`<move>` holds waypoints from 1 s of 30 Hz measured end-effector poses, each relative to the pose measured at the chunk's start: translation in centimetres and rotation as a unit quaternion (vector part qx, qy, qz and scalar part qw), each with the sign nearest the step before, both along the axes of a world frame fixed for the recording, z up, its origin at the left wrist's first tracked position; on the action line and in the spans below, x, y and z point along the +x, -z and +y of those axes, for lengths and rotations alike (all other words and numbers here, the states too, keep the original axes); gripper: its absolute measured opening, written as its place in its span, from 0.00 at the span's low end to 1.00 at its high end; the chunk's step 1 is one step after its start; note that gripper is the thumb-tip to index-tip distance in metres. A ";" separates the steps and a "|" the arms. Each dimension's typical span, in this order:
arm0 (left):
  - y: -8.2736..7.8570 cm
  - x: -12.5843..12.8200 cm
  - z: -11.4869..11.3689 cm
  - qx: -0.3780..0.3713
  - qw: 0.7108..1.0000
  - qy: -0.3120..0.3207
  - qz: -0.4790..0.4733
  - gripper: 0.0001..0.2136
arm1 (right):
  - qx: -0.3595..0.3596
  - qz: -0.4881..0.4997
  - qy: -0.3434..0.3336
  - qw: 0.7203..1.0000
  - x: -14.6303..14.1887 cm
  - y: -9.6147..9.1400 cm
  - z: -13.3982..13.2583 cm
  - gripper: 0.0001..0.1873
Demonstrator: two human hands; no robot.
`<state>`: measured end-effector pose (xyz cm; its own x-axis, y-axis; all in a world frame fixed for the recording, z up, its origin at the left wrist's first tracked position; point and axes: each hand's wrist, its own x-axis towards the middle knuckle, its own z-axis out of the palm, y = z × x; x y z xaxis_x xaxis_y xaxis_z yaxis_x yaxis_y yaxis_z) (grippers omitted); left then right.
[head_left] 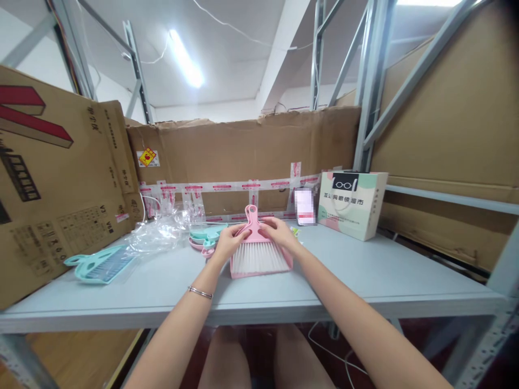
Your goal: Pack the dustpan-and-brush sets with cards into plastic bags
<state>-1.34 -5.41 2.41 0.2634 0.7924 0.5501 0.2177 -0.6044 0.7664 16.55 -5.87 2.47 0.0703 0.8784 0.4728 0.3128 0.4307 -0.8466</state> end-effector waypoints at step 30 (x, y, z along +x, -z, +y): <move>-2.5 1.0 1.0 -0.210 0.977 -0.017 -0.019 0.12 | -0.084 -0.024 -0.114 0.990 -0.4 -1.4 1.2 0.13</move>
